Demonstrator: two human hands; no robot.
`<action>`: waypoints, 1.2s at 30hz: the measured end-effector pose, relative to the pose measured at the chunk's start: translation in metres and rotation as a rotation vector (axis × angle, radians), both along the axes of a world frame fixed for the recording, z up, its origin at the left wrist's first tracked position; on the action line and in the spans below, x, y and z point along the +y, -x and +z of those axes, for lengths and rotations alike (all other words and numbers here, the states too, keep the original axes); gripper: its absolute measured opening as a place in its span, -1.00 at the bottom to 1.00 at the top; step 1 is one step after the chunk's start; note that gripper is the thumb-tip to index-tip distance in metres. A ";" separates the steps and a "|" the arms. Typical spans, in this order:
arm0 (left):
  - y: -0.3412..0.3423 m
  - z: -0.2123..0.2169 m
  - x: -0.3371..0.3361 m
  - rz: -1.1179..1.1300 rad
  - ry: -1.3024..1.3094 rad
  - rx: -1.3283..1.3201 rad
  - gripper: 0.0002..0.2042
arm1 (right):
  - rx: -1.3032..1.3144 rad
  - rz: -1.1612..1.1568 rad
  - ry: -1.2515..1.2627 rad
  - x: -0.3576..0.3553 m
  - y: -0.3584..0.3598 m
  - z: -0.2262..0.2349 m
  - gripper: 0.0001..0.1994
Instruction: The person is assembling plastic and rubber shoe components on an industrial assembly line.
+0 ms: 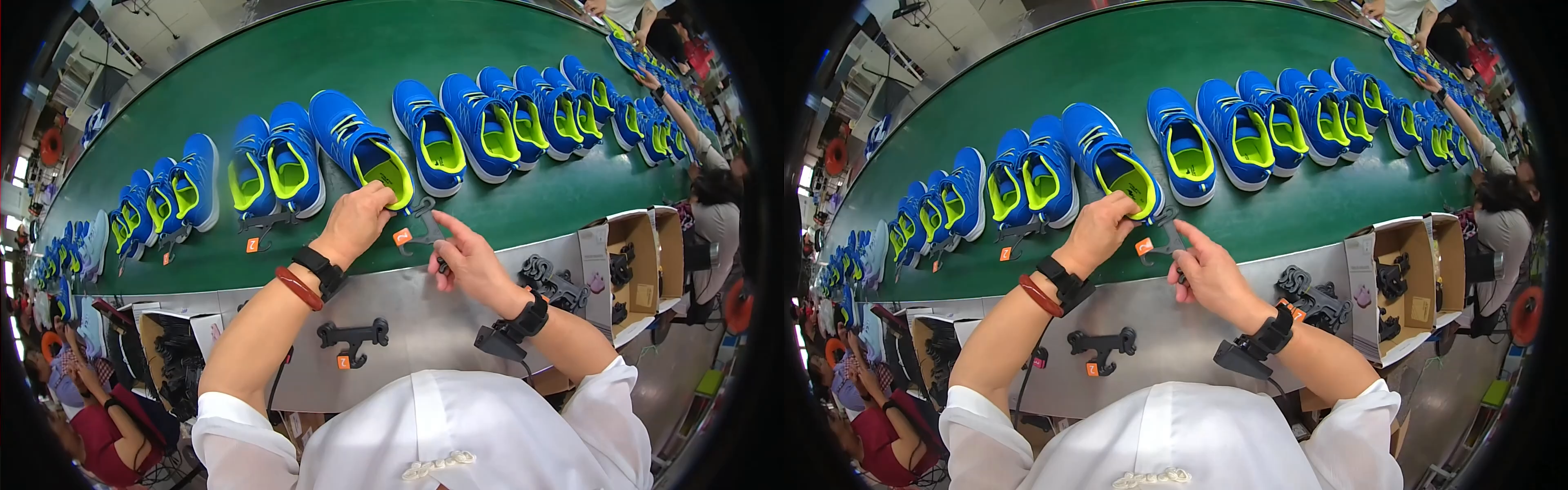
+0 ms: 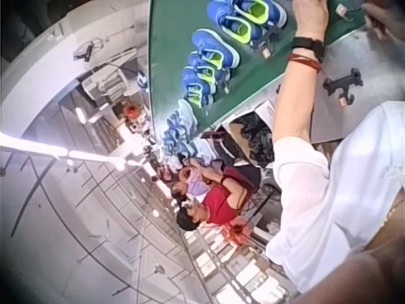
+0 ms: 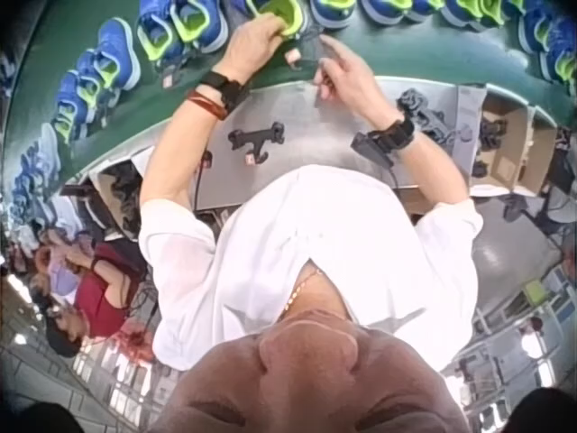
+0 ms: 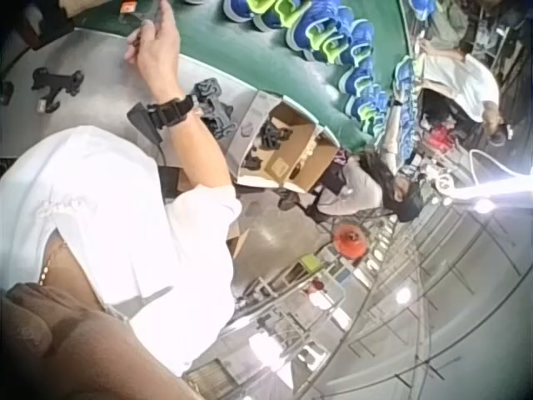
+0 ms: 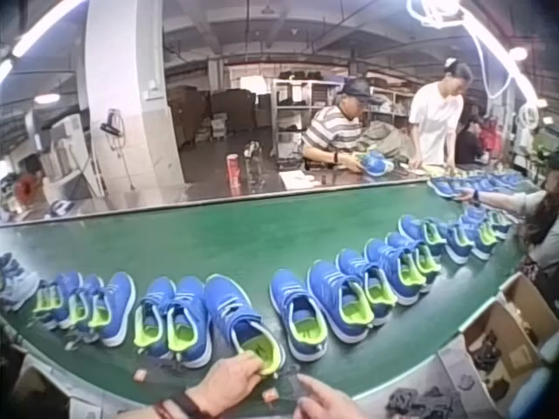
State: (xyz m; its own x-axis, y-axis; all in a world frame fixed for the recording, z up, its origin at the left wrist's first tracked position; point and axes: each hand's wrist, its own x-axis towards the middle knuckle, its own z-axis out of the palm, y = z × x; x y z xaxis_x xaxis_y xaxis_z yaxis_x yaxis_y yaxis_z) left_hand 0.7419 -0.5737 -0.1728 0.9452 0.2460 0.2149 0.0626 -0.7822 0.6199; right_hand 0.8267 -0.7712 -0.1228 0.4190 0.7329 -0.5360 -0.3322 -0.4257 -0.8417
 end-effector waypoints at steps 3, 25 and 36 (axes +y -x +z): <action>0.001 0.001 0.002 0.012 -0.028 0.009 -0.84 | 0.011 0.107 0.025 0.006 0.002 0.001 -0.53; 0.010 0.038 -0.003 0.039 -0.288 0.347 -0.65 | -1.270 0.781 -0.102 0.036 -0.144 -0.016 -0.65; 0.003 0.042 -0.003 0.073 -0.106 0.435 -0.64 | -1.717 0.855 -0.262 0.072 -0.106 -0.009 -0.75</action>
State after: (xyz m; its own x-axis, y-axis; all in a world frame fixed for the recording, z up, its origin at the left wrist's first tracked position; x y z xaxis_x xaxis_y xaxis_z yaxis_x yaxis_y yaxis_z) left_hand 0.7389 -0.5771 -0.1306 0.9342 0.3135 -0.1704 0.3568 -0.8239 0.4403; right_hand 0.9330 -0.6988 -0.1319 -0.1602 0.9780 0.1338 0.9843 0.1684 -0.0523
